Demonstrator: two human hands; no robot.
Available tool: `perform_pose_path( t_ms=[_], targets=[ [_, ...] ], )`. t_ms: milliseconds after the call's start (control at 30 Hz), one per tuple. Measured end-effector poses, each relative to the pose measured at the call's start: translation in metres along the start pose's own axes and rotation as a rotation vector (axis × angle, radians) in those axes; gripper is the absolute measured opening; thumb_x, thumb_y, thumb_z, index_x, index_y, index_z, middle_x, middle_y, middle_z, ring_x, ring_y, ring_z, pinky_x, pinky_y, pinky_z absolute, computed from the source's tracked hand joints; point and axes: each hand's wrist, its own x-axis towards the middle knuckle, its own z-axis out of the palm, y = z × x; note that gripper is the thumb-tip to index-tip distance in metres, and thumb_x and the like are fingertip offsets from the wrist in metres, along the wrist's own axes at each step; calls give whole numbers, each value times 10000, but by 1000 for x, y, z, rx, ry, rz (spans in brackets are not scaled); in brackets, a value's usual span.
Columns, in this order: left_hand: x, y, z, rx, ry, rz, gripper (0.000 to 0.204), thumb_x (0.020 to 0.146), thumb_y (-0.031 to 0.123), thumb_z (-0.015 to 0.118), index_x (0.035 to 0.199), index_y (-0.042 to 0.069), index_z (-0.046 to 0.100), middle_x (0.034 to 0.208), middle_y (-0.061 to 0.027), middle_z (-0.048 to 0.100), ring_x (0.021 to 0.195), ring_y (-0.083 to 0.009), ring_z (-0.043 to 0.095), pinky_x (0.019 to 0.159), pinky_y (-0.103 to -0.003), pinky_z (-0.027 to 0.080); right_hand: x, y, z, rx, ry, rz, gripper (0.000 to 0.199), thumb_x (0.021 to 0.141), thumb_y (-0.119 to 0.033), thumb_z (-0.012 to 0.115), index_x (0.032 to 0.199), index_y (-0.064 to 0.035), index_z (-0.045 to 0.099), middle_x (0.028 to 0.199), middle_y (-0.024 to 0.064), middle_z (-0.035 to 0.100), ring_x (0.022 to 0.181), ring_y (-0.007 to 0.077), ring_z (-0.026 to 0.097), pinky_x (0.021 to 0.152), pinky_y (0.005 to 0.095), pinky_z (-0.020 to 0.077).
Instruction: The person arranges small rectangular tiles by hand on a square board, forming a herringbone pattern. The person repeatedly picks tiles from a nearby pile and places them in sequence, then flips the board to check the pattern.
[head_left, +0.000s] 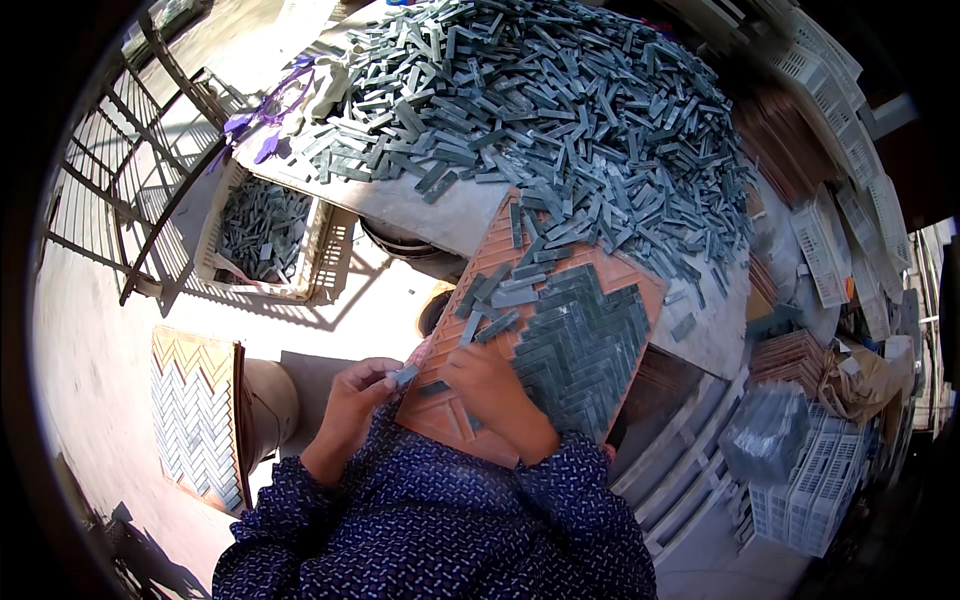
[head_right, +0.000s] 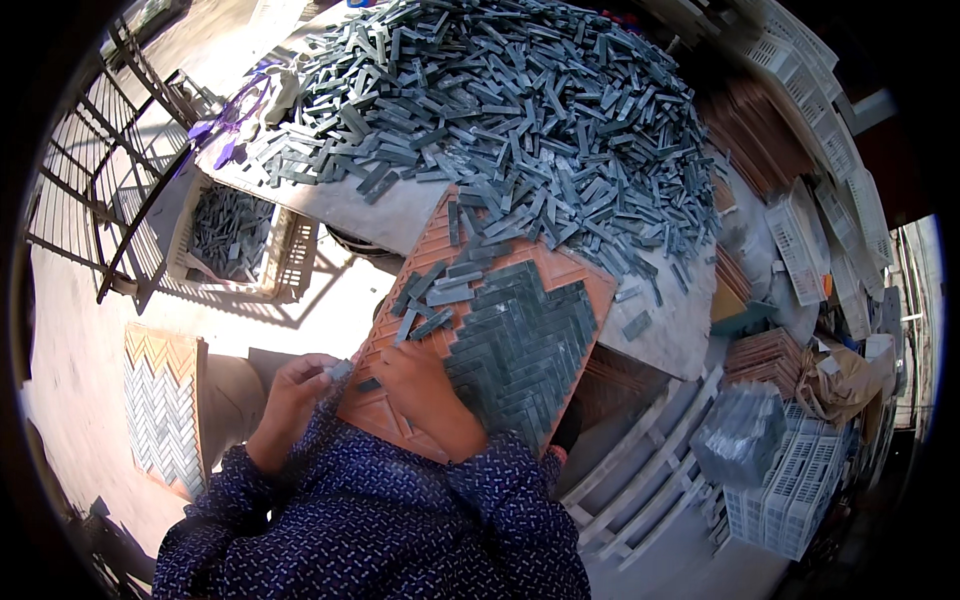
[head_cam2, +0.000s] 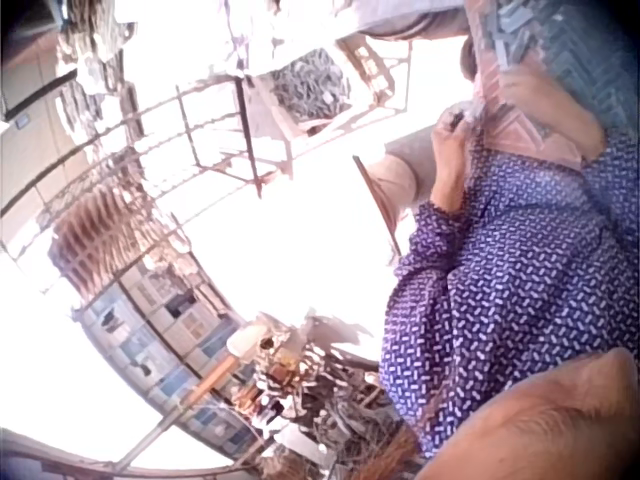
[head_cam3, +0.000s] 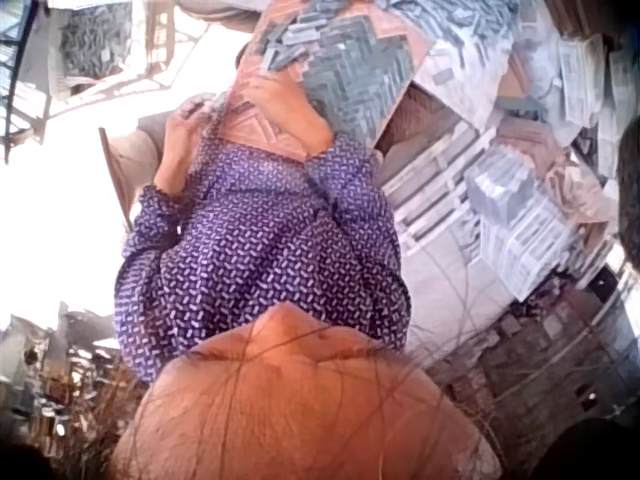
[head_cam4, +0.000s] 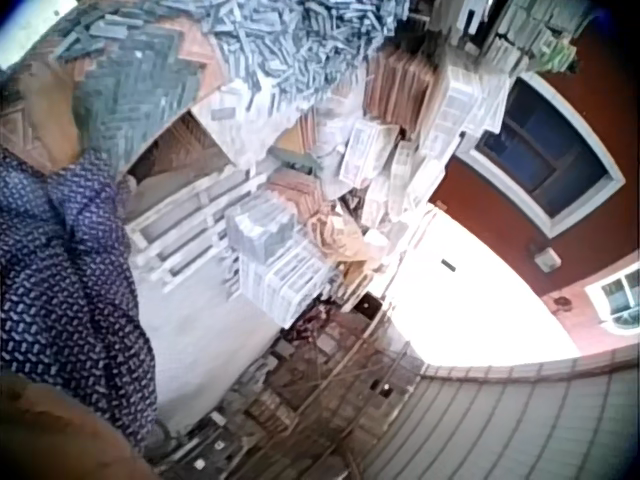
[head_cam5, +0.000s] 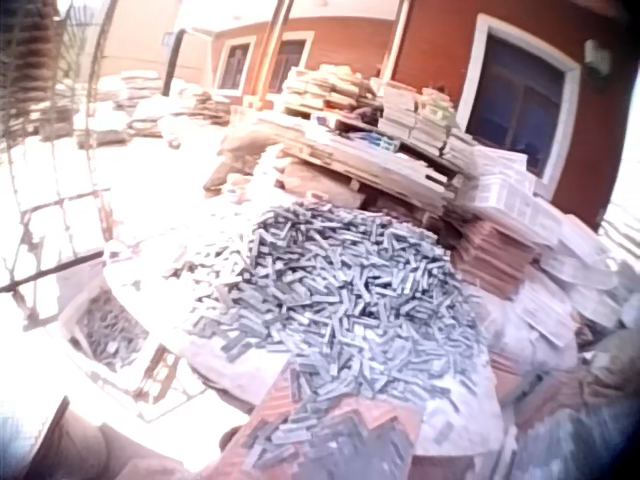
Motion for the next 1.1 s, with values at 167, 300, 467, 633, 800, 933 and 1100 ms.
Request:
perform_pose_path(
  t_ms=[167, 300, 467, 633, 800, 933, 1100],
  targets=[
    [1, -8, 7, 166, -5, 100, 129, 848, 23, 589, 971, -4, 616, 874, -16, 621, 789, -68, 552, 720, -205, 440, 0, 3, -10, 177, 9, 82, 153, 755, -56, 599, 904, -31, 628, 870, 98, 585, 834, 280, 570, 725, 373, 477],
    [3, -4, 19, 223, -45, 60, 111, 844, 19, 596, 951, -2, 620, 871, -16, 619, 786, -75, 566, 722, -212, 451, -8, -21, -33, 316, 141, 127, 231, 744, -62, 666, 972, -35, 646, 908, 112, 593, 861, 277, 588, 734, 359, 491],
    [8, -6, 38, 342, -50, 228, 161, 819, 6, 611, 979, -4, 618, 850, -20, 616, 773, -112, 576, 724, -252, 470, -26, -22, -32, 290, 240, 184, 208, 741, -40, 674, 946, -26, 641, 903, 117, 600, 782, 273, 600, 663, 353, 485],
    [18, -3, 35, 727, 16, 425, 247, 775, -8, 621, 1018, 33, 627, 911, -67, 616, 811, -170, 589, 721, -288, 479, -48, -16, -28, 178, 238, 528, 119, 787, -52, 629, 899, -12, 620, 825, 144, 591, 720, 301, 601, 592, 373, 468],
    [23, -16, 33, 1068, -42, 725, 309, 720, 5, 652, 1020, 73, 641, 905, -81, 601, 817, -240, 588, 698, -318, 490, -42, -26, -16, 146, 137, 529, 114, 784, -52, 608, 889, -11, 590, 802, 155, 578, 749, 322, 593, 613, 390, 467],
    [25, -22, 37, 1215, -58, 803, 301, 708, 32, 646, 1006, 74, 643, 852, -63, 584, 797, -254, 575, 678, -343, 488, -39, -27, -16, 47, 53, 538, 134, 767, -48, 616, 895, -23, 586, 834, 142, 577, 772, 327, 586, 656, 403, 475],
    [23, -22, 38, 1270, -73, 827, 283, 665, 23, 664, 946, 54, 659, 846, -75, 604, 759, -251, 577, 658, -357, 483, -26, -11, -24, 148, 107, 385, 189, 744, -37, 632, 928, -40, 587, 872, 121, 563, 806, 320, 578, 685, 392, 480]
  ],
)
